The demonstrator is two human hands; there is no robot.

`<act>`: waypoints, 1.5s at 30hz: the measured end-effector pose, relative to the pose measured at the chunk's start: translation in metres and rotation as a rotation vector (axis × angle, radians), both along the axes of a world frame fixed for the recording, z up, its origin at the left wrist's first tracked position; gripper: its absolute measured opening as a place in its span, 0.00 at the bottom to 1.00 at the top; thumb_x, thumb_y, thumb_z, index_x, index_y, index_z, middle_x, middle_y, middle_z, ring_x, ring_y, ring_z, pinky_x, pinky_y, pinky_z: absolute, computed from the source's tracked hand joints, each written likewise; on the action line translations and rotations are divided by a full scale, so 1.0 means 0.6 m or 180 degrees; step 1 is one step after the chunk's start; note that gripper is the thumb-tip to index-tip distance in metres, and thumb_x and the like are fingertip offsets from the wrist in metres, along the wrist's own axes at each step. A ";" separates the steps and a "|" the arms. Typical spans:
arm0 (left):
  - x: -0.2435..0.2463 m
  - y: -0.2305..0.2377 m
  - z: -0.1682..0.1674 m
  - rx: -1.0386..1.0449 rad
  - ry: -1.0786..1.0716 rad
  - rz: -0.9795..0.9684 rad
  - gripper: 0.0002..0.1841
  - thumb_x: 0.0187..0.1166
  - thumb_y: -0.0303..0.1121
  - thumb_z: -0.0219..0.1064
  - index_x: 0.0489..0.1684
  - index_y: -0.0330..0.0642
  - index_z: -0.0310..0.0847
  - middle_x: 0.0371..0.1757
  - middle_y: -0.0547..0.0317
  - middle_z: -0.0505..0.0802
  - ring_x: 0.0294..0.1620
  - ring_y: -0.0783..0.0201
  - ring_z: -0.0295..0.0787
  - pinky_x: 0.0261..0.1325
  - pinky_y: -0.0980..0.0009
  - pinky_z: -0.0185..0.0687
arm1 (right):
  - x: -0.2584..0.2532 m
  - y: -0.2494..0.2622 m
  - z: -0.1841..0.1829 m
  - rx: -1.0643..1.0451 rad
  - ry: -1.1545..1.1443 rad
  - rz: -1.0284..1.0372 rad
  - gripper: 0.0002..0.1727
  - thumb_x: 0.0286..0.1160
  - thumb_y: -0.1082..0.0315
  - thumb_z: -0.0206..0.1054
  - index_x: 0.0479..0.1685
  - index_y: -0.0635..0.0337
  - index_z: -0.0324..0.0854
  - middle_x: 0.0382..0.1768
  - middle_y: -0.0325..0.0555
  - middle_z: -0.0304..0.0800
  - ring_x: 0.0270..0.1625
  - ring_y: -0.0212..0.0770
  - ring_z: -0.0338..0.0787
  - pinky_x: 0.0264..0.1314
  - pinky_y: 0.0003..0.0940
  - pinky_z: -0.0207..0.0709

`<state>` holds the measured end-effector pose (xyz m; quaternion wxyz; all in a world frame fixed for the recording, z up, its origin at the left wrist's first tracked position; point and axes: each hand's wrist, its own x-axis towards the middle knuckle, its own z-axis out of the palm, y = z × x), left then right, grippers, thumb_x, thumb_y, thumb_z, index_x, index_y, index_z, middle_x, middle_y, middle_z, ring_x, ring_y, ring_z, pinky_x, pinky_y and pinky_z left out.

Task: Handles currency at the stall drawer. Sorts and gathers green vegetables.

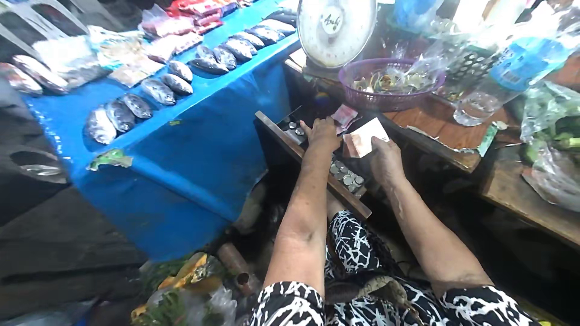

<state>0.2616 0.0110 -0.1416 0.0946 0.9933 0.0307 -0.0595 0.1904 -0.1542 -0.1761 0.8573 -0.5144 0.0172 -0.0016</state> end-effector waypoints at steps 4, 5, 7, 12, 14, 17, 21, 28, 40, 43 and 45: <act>0.005 0.001 0.004 -0.0030 0.0043 0.0071 0.40 0.66 0.50 0.79 0.79 0.42 0.74 0.76 0.44 0.82 0.85 0.42 0.68 0.85 0.21 0.30 | 0.001 -0.001 -0.002 0.0007 -0.0031 0.0013 0.12 0.87 0.66 0.57 0.61 0.58 0.79 0.52 0.44 0.90 0.55 0.36 0.91 0.63 0.39 0.85; 0.005 0.002 0.005 -0.0061 0.0025 0.0079 0.39 0.66 0.50 0.80 0.78 0.42 0.75 0.75 0.45 0.83 0.84 0.42 0.69 0.85 0.21 0.31 | 0.000 0.000 -0.002 -0.0009 -0.0039 0.0017 0.13 0.87 0.65 0.57 0.62 0.59 0.78 0.53 0.44 0.90 0.55 0.36 0.91 0.64 0.39 0.85; 0.003 0.004 0.008 -0.0135 0.0000 0.0067 0.38 0.66 0.50 0.79 0.76 0.40 0.77 0.75 0.42 0.83 0.84 0.40 0.69 0.85 0.20 0.32 | -0.001 0.000 -0.001 -0.0087 -0.0049 0.0027 0.15 0.88 0.65 0.56 0.65 0.60 0.77 0.54 0.45 0.90 0.56 0.36 0.91 0.63 0.40 0.85; 0.007 0.003 0.001 -0.0229 0.0087 0.0093 0.39 0.67 0.50 0.79 0.78 0.42 0.76 0.77 0.43 0.81 0.86 0.40 0.65 0.83 0.20 0.38 | -0.001 -0.001 -0.001 -0.0060 -0.0065 0.0052 0.14 0.87 0.66 0.56 0.64 0.60 0.77 0.53 0.46 0.90 0.55 0.37 0.91 0.63 0.40 0.85; 0.003 0.004 0.006 -0.0514 0.0066 0.0141 0.43 0.67 0.48 0.79 0.85 0.44 0.68 0.80 0.43 0.79 0.89 0.39 0.60 0.82 0.19 0.35 | 0.000 -0.001 -0.002 -0.0015 -0.0082 0.0058 0.14 0.86 0.67 0.57 0.63 0.60 0.78 0.52 0.46 0.91 0.54 0.37 0.91 0.63 0.40 0.85; -0.007 0.004 0.020 -0.1190 -0.0258 0.0267 0.41 0.70 0.41 0.75 0.89 0.46 0.65 0.84 0.44 0.76 0.90 0.39 0.58 0.84 0.23 0.39 | -0.004 -0.001 0.000 -0.0053 -0.0067 0.0074 0.14 0.86 0.66 0.58 0.64 0.58 0.78 0.52 0.44 0.91 0.54 0.35 0.91 0.62 0.38 0.85; -0.019 0.006 0.011 -0.3168 -0.0514 -0.0397 0.25 0.79 0.33 0.66 0.74 0.32 0.76 0.64 0.40 0.89 0.65 0.53 0.87 0.70 0.53 0.81 | -0.003 0.001 0.000 -0.0321 0.0005 -0.0014 0.15 0.87 0.62 0.59 0.65 0.58 0.78 0.51 0.44 0.89 0.52 0.35 0.90 0.59 0.38 0.85; -0.032 0.026 0.008 -0.4107 0.0171 -0.1088 0.24 0.74 0.37 0.69 0.68 0.34 0.80 0.45 0.60 0.94 0.45 0.73 0.89 0.56 0.71 0.85 | 0.000 0.008 -0.004 -0.0869 -0.0027 -0.0256 0.16 0.88 0.58 0.59 0.61 0.60 0.81 0.47 0.48 0.90 0.47 0.38 0.89 0.52 0.42 0.85; -0.044 0.038 0.010 -0.3703 0.0122 -0.0989 0.19 0.73 0.32 0.71 0.63 0.51 0.80 0.45 0.66 0.90 0.38 0.74 0.88 0.41 0.74 0.88 | 0.001 0.017 0.008 -0.1423 -0.0125 -0.0259 0.17 0.89 0.62 0.59 0.61 0.66 0.82 0.43 0.55 0.91 0.44 0.46 0.90 0.50 0.49 0.84; -0.037 0.031 0.012 -0.3745 0.0394 -0.0816 0.35 0.60 0.27 0.73 0.76 0.49 0.72 0.52 0.63 0.92 0.42 0.71 0.91 0.43 0.72 0.89 | 0.006 0.020 0.009 -0.1453 -0.0140 -0.0219 0.16 0.89 0.64 0.59 0.62 0.66 0.83 0.43 0.57 0.91 0.43 0.47 0.90 0.50 0.49 0.84; -0.036 0.028 0.013 -0.3727 0.0319 -0.0664 0.34 0.61 0.16 0.68 0.74 0.44 0.73 0.47 0.60 0.92 0.36 0.71 0.89 0.38 0.74 0.88 | 0.005 0.021 0.016 -0.1535 -0.0138 -0.0157 0.17 0.89 0.65 0.59 0.67 0.66 0.82 0.46 0.58 0.92 0.45 0.48 0.91 0.53 0.50 0.84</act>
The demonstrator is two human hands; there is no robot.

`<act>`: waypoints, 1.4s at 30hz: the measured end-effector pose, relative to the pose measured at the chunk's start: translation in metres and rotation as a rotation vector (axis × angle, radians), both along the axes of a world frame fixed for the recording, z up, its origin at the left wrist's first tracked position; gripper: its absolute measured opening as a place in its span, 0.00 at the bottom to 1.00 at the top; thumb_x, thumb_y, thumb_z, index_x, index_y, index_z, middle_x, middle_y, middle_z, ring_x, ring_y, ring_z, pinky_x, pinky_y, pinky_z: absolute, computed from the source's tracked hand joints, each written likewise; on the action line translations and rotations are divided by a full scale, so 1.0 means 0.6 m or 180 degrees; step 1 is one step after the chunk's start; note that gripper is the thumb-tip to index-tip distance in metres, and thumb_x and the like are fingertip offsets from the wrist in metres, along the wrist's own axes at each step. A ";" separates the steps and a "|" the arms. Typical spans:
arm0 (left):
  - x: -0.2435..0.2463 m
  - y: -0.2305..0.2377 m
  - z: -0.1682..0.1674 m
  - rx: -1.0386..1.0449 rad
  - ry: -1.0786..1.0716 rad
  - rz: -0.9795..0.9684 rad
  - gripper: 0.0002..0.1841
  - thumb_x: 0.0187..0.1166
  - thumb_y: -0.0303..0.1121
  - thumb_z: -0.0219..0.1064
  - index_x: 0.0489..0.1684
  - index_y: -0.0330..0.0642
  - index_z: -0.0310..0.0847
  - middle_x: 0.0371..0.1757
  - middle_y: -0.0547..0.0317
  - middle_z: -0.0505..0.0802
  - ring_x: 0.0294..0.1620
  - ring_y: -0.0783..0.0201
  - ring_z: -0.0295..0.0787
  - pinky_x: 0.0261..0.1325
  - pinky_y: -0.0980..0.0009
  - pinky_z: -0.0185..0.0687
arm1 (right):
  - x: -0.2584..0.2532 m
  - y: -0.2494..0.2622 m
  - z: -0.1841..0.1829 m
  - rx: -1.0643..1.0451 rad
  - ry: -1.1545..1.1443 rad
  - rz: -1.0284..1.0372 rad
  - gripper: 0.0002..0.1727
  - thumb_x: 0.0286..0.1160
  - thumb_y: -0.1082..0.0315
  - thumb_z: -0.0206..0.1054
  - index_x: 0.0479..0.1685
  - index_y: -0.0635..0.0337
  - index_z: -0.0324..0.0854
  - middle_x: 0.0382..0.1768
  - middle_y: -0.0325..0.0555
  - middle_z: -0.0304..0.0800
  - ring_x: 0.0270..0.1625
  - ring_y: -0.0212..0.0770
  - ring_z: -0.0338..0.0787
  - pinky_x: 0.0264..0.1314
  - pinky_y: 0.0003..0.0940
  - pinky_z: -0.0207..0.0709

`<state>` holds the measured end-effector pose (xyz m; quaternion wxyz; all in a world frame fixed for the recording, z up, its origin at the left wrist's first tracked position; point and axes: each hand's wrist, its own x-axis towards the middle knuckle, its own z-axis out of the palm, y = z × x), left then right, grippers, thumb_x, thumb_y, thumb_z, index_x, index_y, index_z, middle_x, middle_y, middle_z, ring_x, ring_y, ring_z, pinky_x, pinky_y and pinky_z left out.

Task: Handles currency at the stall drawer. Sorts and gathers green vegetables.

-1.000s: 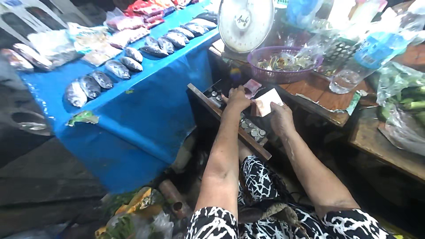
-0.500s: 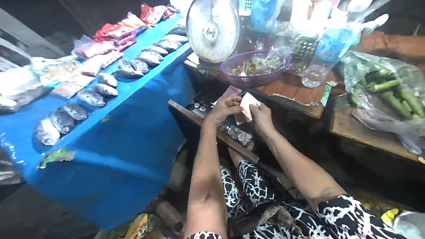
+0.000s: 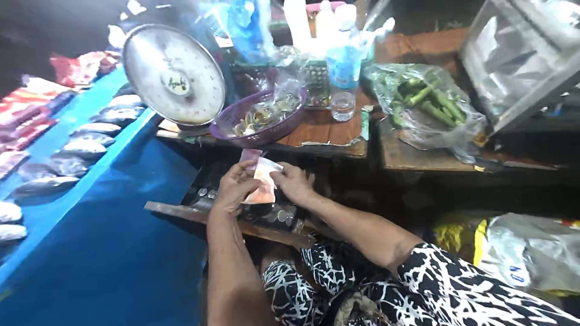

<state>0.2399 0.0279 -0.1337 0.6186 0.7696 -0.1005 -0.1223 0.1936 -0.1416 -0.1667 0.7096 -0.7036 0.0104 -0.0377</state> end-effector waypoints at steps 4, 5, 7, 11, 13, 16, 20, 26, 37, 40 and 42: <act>0.008 0.005 -0.006 0.0027 -0.0112 0.0483 0.29 0.65 0.09 0.65 0.68 0.39 0.74 0.49 0.56 0.90 0.37 0.70 0.88 0.38 0.72 0.87 | -0.004 0.009 -0.001 -0.0110 -0.0202 -0.0043 0.34 0.87 0.70 0.61 0.91 0.59 0.56 0.55 0.61 0.90 0.51 0.53 0.91 0.58 0.52 0.84; 0.014 0.008 -0.006 0.0214 -0.0180 0.0696 0.28 0.66 0.09 0.67 0.66 0.38 0.73 0.50 0.54 0.89 0.38 0.69 0.87 0.41 0.70 0.86 | -0.003 0.012 -0.004 -0.0186 -0.0306 -0.0109 0.38 0.86 0.72 0.62 0.94 0.58 0.48 0.62 0.61 0.87 0.56 0.53 0.91 0.62 0.50 0.85; 0.031 0.012 -0.006 0.0788 -0.0336 0.1072 0.24 0.67 0.12 0.68 0.63 0.34 0.72 0.48 0.49 0.86 0.40 0.65 0.83 0.45 0.64 0.84 | 0.000 0.016 -0.008 -0.0334 -0.0399 -0.0189 0.42 0.83 0.73 0.64 0.95 0.58 0.45 0.77 0.63 0.76 0.69 0.56 0.87 0.71 0.51 0.82; 0.063 0.026 -0.005 0.1946 -0.0612 0.1011 0.12 0.79 0.21 0.66 0.57 0.30 0.79 0.53 0.33 0.88 0.51 0.41 0.86 0.56 0.39 0.80 | 0.002 0.023 -0.010 -0.0836 -0.0392 -0.0053 0.35 0.83 0.71 0.64 0.91 0.57 0.59 0.83 0.59 0.70 0.78 0.56 0.79 0.77 0.54 0.77; 0.075 0.029 -0.007 0.2388 -0.0732 0.0811 0.12 0.85 0.28 0.63 0.59 0.32 0.81 0.56 0.31 0.90 0.57 0.35 0.88 0.61 0.32 0.79 | 0.002 0.026 -0.009 -0.0961 -0.0390 0.0037 0.33 0.83 0.70 0.64 0.89 0.57 0.63 0.82 0.58 0.71 0.77 0.55 0.80 0.76 0.53 0.79; 0.086 0.011 -0.003 0.2885 -0.0845 0.0538 0.14 0.88 0.30 0.58 0.61 0.32 0.84 0.61 0.28 0.89 0.65 0.28 0.84 0.68 0.25 0.71 | 0.002 0.022 -0.006 -0.1181 -0.0414 0.0170 0.29 0.85 0.70 0.62 0.86 0.60 0.67 0.82 0.59 0.72 0.76 0.55 0.82 0.78 0.50 0.77; 0.093 -0.005 0.000 0.3288 -0.1137 0.0364 0.11 0.84 0.23 0.59 0.53 0.28 0.86 0.57 0.23 0.89 0.65 0.23 0.83 0.68 0.24 0.70 | -0.003 0.019 0.006 -0.1383 -0.0391 0.0350 0.25 0.86 0.69 0.60 0.82 0.60 0.73 0.82 0.59 0.73 0.80 0.56 0.77 0.83 0.50 0.70; 0.092 -0.008 -0.012 0.3776 -0.1058 0.0004 0.21 0.90 0.40 0.58 0.66 0.32 0.85 0.72 0.23 0.82 0.81 0.21 0.66 0.78 0.22 0.50 | -0.010 0.020 0.008 -0.1501 -0.0484 0.0519 0.23 0.88 0.68 0.56 0.79 0.62 0.76 0.82 0.58 0.74 0.86 0.55 0.71 0.89 0.50 0.59; 0.042 0.006 -0.006 0.3213 -0.1664 0.0584 0.17 0.85 0.33 0.61 0.63 0.31 0.87 0.80 0.23 0.75 0.85 0.26 0.63 0.83 0.28 0.53 | -0.020 0.017 0.003 -0.1525 -0.0708 0.0521 0.20 0.88 0.69 0.53 0.71 0.65 0.83 0.71 0.58 0.86 0.79 0.54 0.80 0.87 0.49 0.62; 0.010 0.003 0.002 0.3060 -0.1754 0.0822 0.19 0.86 0.29 0.58 0.67 0.26 0.82 0.83 0.21 0.70 0.88 0.27 0.60 0.89 0.36 0.51 | -0.028 0.017 -0.009 -0.1669 -0.0957 0.0591 0.20 0.87 0.71 0.54 0.69 0.66 0.84 0.67 0.58 0.89 0.76 0.54 0.83 0.87 0.49 0.62; -0.018 -0.004 0.003 0.2999 -0.1747 0.0884 0.22 0.84 0.29 0.60 0.73 0.23 0.76 0.85 0.20 0.66 0.89 0.25 0.56 0.89 0.36 0.50 | -0.041 0.014 -0.028 -0.1940 -0.1334 0.0761 0.19 0.85 0.72 0.55 0.66 0.65 0.85 0.65 0.55 0.90 0.75 0.52 0.84 0.88 0.49 0.60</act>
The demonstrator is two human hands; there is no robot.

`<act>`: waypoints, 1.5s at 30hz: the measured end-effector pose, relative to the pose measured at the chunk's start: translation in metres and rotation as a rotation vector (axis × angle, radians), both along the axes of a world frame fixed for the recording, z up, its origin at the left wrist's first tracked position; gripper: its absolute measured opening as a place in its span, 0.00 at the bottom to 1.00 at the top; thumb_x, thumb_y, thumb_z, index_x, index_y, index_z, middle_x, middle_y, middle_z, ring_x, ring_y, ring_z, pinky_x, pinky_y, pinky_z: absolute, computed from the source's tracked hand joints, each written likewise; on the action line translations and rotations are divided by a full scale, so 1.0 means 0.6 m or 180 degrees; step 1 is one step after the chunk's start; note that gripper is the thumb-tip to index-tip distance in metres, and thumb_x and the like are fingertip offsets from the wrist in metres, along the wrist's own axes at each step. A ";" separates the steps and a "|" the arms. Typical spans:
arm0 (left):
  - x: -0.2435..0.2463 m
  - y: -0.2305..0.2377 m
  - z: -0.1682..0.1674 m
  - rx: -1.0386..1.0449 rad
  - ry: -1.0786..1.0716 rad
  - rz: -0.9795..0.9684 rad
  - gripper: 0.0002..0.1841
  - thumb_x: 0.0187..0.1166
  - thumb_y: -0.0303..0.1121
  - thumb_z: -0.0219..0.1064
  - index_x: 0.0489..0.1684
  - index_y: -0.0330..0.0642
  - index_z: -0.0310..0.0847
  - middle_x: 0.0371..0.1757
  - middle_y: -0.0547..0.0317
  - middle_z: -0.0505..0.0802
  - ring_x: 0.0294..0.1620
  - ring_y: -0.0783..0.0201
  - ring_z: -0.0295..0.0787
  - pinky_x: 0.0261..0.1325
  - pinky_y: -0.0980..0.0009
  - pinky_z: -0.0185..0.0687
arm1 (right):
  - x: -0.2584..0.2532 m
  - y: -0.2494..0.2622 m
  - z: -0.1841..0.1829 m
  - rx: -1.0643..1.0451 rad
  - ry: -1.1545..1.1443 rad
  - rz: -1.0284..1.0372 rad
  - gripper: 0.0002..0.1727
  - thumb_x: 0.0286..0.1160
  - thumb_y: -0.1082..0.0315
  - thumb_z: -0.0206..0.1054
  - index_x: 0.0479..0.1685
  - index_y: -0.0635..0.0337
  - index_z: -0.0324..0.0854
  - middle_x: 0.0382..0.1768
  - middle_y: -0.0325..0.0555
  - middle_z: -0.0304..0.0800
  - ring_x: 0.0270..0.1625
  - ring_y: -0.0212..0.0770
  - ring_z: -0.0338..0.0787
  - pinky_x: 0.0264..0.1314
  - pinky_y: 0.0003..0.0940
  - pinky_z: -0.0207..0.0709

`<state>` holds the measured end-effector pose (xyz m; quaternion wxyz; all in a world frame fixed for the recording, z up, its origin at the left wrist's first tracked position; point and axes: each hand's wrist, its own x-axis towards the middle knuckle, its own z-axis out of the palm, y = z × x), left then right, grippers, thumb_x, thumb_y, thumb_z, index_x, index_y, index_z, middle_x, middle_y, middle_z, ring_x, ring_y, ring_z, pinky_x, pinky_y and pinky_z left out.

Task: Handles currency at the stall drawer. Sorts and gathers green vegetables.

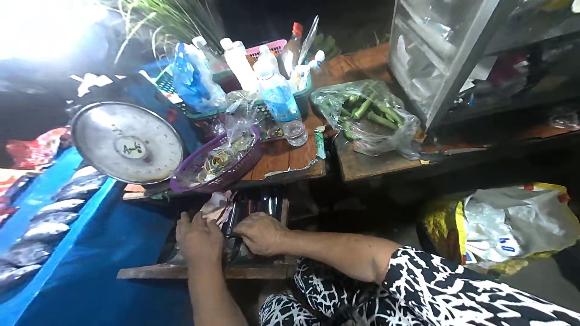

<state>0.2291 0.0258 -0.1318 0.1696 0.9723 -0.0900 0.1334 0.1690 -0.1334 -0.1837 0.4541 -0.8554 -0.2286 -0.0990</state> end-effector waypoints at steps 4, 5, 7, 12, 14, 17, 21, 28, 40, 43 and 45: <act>-0.047 -0.010 -0.002 -0.0016 0.0220 0.0155 0.33 0.82 0.32 0.66 0.84 0.21 0.62 0.86 0.16 0.60 0.89 0.22 0.53 0.89 0.34 0.49 | -0.049 -0.024 -0.050 -0.0223 -0.0572 0.0215 0.15 0.82 0.71 0.58 0.57 0.61 0.90 0.59 0.49 0.94 0.76 0.51 0.83 0.93 0.56 0.49; -0.053 -0.009 -0.005 0.0036 0.0266 0.0195 0.34 0.82 0.33 0.67 0.84 0.22 0.61 0.86 0.17 0.61 0.89 0.23 0.54 0.88 0.34 0.50 | -0.063 -0.035 -0.053 -0.0202 -0.0502 0.0292 0.15 0.85 0.69 0.58 0.57 0.60 0.90 0.61 0.48 0.94 0.81 0.52 0.78 0.94 0.59 0.44; -0.066 -0.011 -0.005 0.0106 0.0342 0.0281 0.34 0.82 0.35 0.67 0.85 0.24 0.62 0.87 0.20 0.61 0.89 0.25 0.54 0.88 0.35 0.51 | -0.090 -0.069 -0.036 -0.0236 0.0015 0.0596 0.16 0.88 0.66 0.58 0.63 0.59 0.88 0.73 0.46 0.86 0.91 0.53 0.63 0.95 0.62 0.36; -0.094 -0.015 -0.002 0.0020 0.0431 0.0385 0.32 0.84 0.40 0.65 0.82 0.26 0.67 0.84 0.22 0.68 0.87 0.26 0.60 0.87 0.33 0.51 | -0.156 -0.193 0.062 -0.0014 0.0646 0.0608 0.17 0.88 0.71 0.57 0.65 0.67 0.86 0.61 0.59 0.92 0.67 0.52 0.90 0.74 0.50 0.77; -0.100 -0.016 -0.002 0.0018 0.0454 0.0475 0.30 0.85 0.40 0.64 0.81 0.27 0.70 0.83 0.24 0.72 0.86 0.28 0.63 0.87 0.33 0.52 | -0.157 -0.259 0.105 -0.0178 0.0259 0.0107 0.17 0.88 0.71 0.57 0.64 0.67 0.86 0.60 0.57 0.92 0.65 0.48 0.91 0.75 0.45 0.78; -0.102 -0.019 -0.004 0.0072 0.0479 0.0540 0.28 0.86 0.40 0.63 0.79 0.31 0.73 0.80 0.28 0.77 0.84 0.31 0.69 0.86 0.33 0.54 | -0.095 -0.383 0.134 -0.0337 -0.0605 -0.0797 0.16 0.81 0.74 0.61 0.62 0.68 0.87 0.60 0.57 0.92 0.65 0.48 0.91 0.75 0.45 0.80; -0.101 -0.024 0.000 0.0185 0.0636 0.0601 0.26 0.86 0.40 0.62 0.79 0.33 0.74 0.79 0.32 0.80 0.83 0.34 0.71 0.85 0.33 0.54 | -0.018 -0.550 0.195 -0.1121 0.0109 -0.2146 0.24 0.84 0.69 0.58 0.78 0.62 0.77 0.75 0.58 0.82 0.79 0.55 0.80 0.84 0.55 0.67; -0.098 -0.026 0.002 0.0213 0.0693 0.0673 0.24 0.86 0.41 0.63 0.76 0.36 0.78 0.74 0.35 0.84 0.79 0.35 0.76 0.85 0.33 0.55 | 0.017 -0.672 0.166 -0.1449 0.1049 -0.3380 0.23 0.85 0.62 0.58 0.73 0.65 0.79 0.79 0.67 0.73 0.85 0.70 0.66 0.82 0.73 0.58; -0.107 -0.028 0.001 -0.0004 0.0556 0.0708 0.20 0.86 0.39 0.63 0.69 0.36 0.83 0.67 0.34 0.89 0.74 0.33 0.80 0.81 0.32 0.60 | -0.005 -0.641 0.134 -0.2550 0.0103 -0.2120 0.18 0.75 0.78 0.60 0.63 0.64 0.85 0.68 0.59 0.86 0.79 0.63 0.76 0.84 0.67 0.58; -0.113 -0.028 -0.003 -0.0073 0.0473 0.0697 0.19 0.86 0.37 0.62 0.68 0.36 0.84 0.66 0.35 0.89 0.74 0.33 0.80 0.82 0.33 0.58 | -0.011 -0.639 0.138 -0.2062 -0.0466 -0.2333 0.18 0.78 0.78 0.56 0.63 0.65 0.84 0.65 0.63 0.87 0.75 0.64 0.81 0.82 0.63 0.65; -0.116 -0.030 -0.005 -0.0118 0.0421 0.0683 0.18 0.87 0.36 0.60 0.67 0.36 0.85 0.67 0.35 0.89 0.75 0.34 0.79 0.84 0.33 0.55 | -0.024 -0.632 0.159 -0.1516 -0.0930 -0.2522 0.17 0.80 0.75 0.58 0.62 0.67 0.83 0.63 0.62 0.88 0.70 0.60 0.86 0.78 0.55 0.73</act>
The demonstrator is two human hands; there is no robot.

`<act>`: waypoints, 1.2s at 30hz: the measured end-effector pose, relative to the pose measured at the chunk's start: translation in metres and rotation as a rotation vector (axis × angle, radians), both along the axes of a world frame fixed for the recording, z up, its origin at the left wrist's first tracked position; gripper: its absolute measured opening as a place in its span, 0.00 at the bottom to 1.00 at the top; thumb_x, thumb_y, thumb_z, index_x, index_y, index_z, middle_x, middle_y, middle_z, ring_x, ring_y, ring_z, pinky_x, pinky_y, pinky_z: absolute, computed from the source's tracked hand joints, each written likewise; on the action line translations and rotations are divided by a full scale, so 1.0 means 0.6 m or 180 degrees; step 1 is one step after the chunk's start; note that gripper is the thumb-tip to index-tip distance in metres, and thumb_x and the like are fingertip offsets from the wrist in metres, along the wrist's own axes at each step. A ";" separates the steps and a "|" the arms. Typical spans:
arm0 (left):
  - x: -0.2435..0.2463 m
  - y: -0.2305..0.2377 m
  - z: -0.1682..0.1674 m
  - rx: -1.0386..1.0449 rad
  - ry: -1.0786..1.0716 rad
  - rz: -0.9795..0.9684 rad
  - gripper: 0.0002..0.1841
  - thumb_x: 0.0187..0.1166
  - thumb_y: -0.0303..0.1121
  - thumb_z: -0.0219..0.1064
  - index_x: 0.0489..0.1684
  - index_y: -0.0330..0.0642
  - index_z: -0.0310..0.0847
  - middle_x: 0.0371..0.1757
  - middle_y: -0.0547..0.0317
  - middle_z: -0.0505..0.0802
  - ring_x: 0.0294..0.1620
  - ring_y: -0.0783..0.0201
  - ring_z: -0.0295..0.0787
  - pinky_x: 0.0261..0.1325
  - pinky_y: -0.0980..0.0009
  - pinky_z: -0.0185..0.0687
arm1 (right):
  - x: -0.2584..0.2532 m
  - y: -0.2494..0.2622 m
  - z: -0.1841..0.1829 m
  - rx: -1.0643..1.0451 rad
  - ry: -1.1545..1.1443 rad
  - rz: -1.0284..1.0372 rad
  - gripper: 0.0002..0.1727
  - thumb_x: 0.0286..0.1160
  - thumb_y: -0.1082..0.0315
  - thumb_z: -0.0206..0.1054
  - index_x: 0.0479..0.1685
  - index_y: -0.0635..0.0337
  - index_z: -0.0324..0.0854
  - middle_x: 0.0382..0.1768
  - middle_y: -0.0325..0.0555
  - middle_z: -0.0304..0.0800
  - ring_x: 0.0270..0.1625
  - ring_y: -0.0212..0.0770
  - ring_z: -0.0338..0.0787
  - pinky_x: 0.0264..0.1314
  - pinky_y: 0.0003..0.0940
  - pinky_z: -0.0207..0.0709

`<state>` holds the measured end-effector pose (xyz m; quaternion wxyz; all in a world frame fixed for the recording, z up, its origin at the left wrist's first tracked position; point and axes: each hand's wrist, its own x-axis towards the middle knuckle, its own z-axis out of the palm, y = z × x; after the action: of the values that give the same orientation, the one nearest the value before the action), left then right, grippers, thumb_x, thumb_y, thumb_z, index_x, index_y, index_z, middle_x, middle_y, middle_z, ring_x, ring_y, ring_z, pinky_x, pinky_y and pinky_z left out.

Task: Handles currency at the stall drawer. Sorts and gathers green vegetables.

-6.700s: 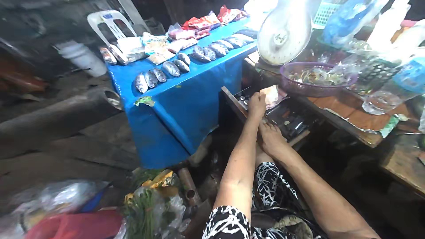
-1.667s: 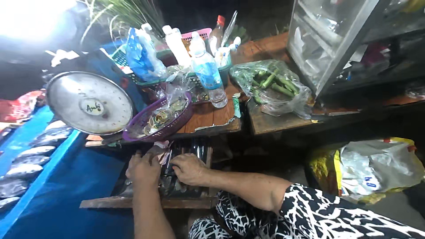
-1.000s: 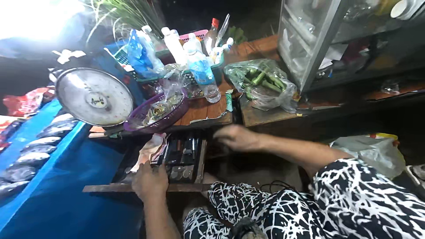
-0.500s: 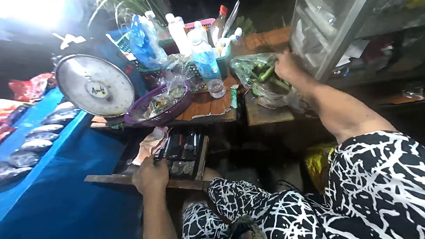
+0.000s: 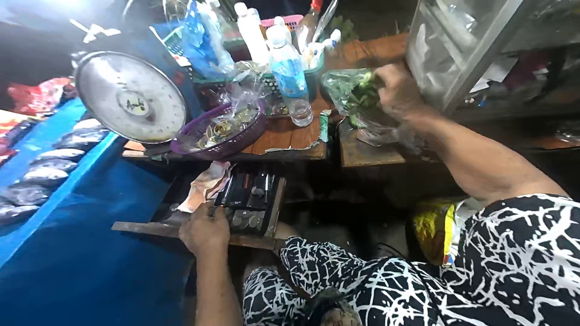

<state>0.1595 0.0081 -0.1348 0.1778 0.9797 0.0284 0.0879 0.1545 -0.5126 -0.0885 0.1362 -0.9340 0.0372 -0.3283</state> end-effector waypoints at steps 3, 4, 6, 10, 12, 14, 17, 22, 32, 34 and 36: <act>-0.004 -0.002 -0.001 0.0052 -0.0080 -0.0087 0.18 0.88 0.33 0.57 0.66 0.35 0.85 0.66 0.34 0.89 0.74 0.33 0.80 0.83 0.32 0.55 | -0.023 0.016 0.038 0.0955 -0.0765 0.0187 0.20 0.84 0.68 0.62 0.69 0.70 0.78 0.63 0.59 0.89 0.66 0.47 0.90 0.74 0.40 0.79; -0.007 -0.006 -0.001 0.0029 -0.0147 -0.0204 0.18 0.87 0.32 0.57 0.67 0.33 0.84 0.67 0.32 0.88 0.74 0.32 0.79 0.82 0.31 0.57 | -0.032 0.025 0.050 0.1169 -0.0979 0.0314 0.21 0.84 0.68 0.62 0.71 0.72 0.77 0.62 0.59 0.89 0.64 0.43 0.90 0.72 0.36 0.80; -0.026 -0.026 0.003 -0.0255 -0.0364 -0.0662 0.19 0.86 0.31 0.59 0.69 0.28 0.81 0.74 0.26 0.81 0.77 0.30 0.76 0.80 0.33 0.64 | -0.059 0.053 0.074 0.1359 -0.1074 0.0629 0.23 0.84 0.67 0.62 0.73 0.73 0.75 0.62 0.60 0.87 0.64 0.40 0.89 0.71 0.32 0.80; -0.099 -0.153 0.029 -0.2188 -0.0515 -0.1628 0.21 0.85 0.35 0.62 0.67 0.27 0.81 0.72 0.41 0.86 0.69 0.60 0.86 0.71 0.65 0.81 | -0.114 0.156 0.078 0.1014 -0.0594 0.1128 0.21 0.80 0.66 0.68 0.67 0.69 0.83 0.54 0.57 0.91 0.56 0.43 0.92 0.65 0.40 0.85; -0.133 -0.221 0.045 -0.3699 0.0333 -0.1894 0.25 0.89 0.41 0.57 0.78 0.34 0.70 0.73 0.52 0.84 0.70 0.62 0.85 0.73 0.62 0.83 | -0.133 0.224 0.049 0.0590 -0.0397 0.1516 0.20 0.77 0.66 0.71 0.64 0.67 0.86 0.51 0.56 0.93 0.55 0.48 0.92 0.63 0.46 0.85; -0.159 -0.275 0.062 -0.4865 0.1208 -0.1814 0.25 0.91 0.49 0.52 0.79 0.44 0.68 0.66 0.57 0.88 0.66 0.61 0.87 0.70 0.57 0.84 | -0.146 0.285 0.008 0.0207 -0.0245 0.1902 0.17 0.76 0.66 0.70 0.61 0.64 0.88 0.49 0.52 0.94 0.54 0.49 0.92 0.62 0.49 0.85; -0.166 -0.311 0.070 -0.5650 0.1590 -0.0773 0.17 0.96 0.41 0.42 0.60 0.42 0.73 0.45 0.53 0.91 0.47 0.59 0.92 0.53 0.59 0.90 | -0.154 0.317 -0.030 0.0237 0.0045 0.2535 0.15 0.79 0.65 0.68 0.57 0.64 0.89 0.50 0.53 0.94 0.56 0.49 0.92 0.63 0.47 0.83; -0.145 -0.268 0.046 -0.6120 0.1332 -0.0816 0.18 0.96 0.38 0.35 0.53 0.43 0.74 0.61 0.46 0.92 0.61 0.47 0.92 0.65 0.50 0.86 | -0.123 0.197 -0.004 0.0216 0.0355 0.1770 0.14 0.84 0.70 0.60 0.56 0.66 0.89 0.57 0.56 0.93 0.65 0.52 0.90 0.75 0.48 0.79; -0.151 -0.244 0.036 -0.6540 0.1463 -0.1158 0.20 0.91 0.39 0.39 0.50 0.44 0.81 0.61 0.43 0.92 0.62 0.44 0.91 0.66 0.48 0.85 | -0.080 0.032 -0.006 -0.0300 0.1920 -0.0659 0.34 0.71 0.76 0.69 0.81 0.68 0.67 0.72 0.89 0.68 0.72 0.90 0.70 0.69 0.86 0.61; -0.151 -0.244 0.034 -0.6486 0.1442 -0.1073 0.19 0.90 0.36 0.40 0.50 0.44 0.80 0.58 0.43 0.93 0.60 0.45 0.92 0.66 0.48 0.85 | -0.081 0.033 0.002 -0.0224 0.2073 -0.0732 0.39 0.72 0.71 0.71 0.87 0.62 0.62 0.73 0.89 0.67 0.68 0.90 0.74 0.65 0.85 0.64; -0.154 -0.247 0.030 -0.6452 0.1434 -0.1017 0.17 0.87 0.32 0.42 0.46 0.43 0.81 0.55 0.44 0.93 0.57 0.46 0.93 0.64 0.49 0.86 | -0.083 0.030 0.010 -0.0054 0.2119 -0.0798 0.43 0.71 0.67 0.73 0.89 0.59 0.58 0.73 0.87 0.67 0.64 0.89 0.77 0.62 0.84 0.68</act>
<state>0.0670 -0.1400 -0.1171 0.9148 0.3584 -0.0084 -0.1858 0.1050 -0.4947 -0.0827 0.0674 -0.9790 0.1911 -0.0204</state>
